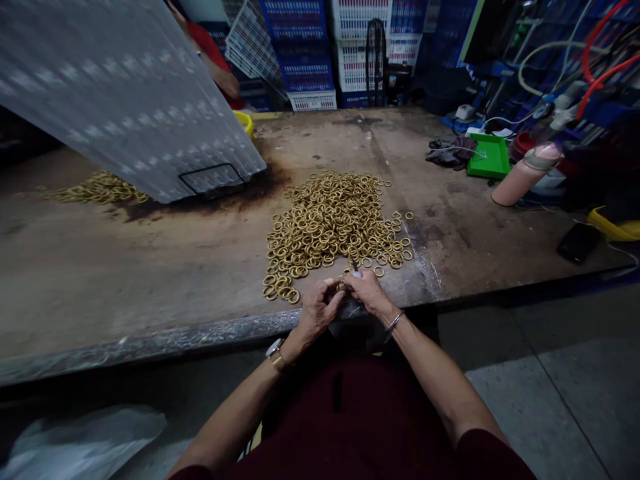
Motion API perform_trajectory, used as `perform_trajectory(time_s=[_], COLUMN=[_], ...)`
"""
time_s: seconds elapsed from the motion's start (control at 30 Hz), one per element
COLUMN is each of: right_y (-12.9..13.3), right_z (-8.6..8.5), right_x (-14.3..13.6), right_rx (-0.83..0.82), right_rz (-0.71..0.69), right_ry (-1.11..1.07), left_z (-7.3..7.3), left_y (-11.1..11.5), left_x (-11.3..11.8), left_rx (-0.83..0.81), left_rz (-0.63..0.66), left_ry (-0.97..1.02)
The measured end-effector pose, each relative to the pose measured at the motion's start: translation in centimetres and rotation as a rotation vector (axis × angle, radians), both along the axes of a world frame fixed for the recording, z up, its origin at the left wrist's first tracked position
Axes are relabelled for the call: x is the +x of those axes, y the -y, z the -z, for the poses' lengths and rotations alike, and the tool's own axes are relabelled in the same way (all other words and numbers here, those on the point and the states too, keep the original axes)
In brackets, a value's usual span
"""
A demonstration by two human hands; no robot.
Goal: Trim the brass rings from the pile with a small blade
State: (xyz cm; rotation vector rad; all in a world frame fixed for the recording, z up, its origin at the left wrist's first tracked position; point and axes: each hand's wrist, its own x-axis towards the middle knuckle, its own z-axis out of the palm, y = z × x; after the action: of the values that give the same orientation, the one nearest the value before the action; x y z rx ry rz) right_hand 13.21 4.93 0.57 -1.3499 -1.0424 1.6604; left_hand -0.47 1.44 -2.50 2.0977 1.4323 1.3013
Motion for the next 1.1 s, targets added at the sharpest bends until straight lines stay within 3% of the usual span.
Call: perform_trajectory(time_s=[0.3,0.63,0.83,1.1], right_y=[0.4,0.1,-0.2,0.0], right_z=[-0.5,-0.6,-1.2,-1.4], right_x=[-0.5,-0.3,0.0,0.0], right_rx=[-0.057,-0.127,-0.249,-0.369], right_rz=[0.027,0.088,0.059,0.013], right_ry=[-0.013,-0.073,-0.141,-0.206], left_z=[0.5,0.6,1.4,1.5], left_y=[0.1,-0.4,-0.1,-0.6], left_x=[0.2,-0.2,-0.5,-0.6], left_rx=[-0.062,0.045,0.072,0.041], left_rz=[-0.001,-0.040,0.060,0.098], left_ry=[-0.048,-0.007,-0.025,-0.025])
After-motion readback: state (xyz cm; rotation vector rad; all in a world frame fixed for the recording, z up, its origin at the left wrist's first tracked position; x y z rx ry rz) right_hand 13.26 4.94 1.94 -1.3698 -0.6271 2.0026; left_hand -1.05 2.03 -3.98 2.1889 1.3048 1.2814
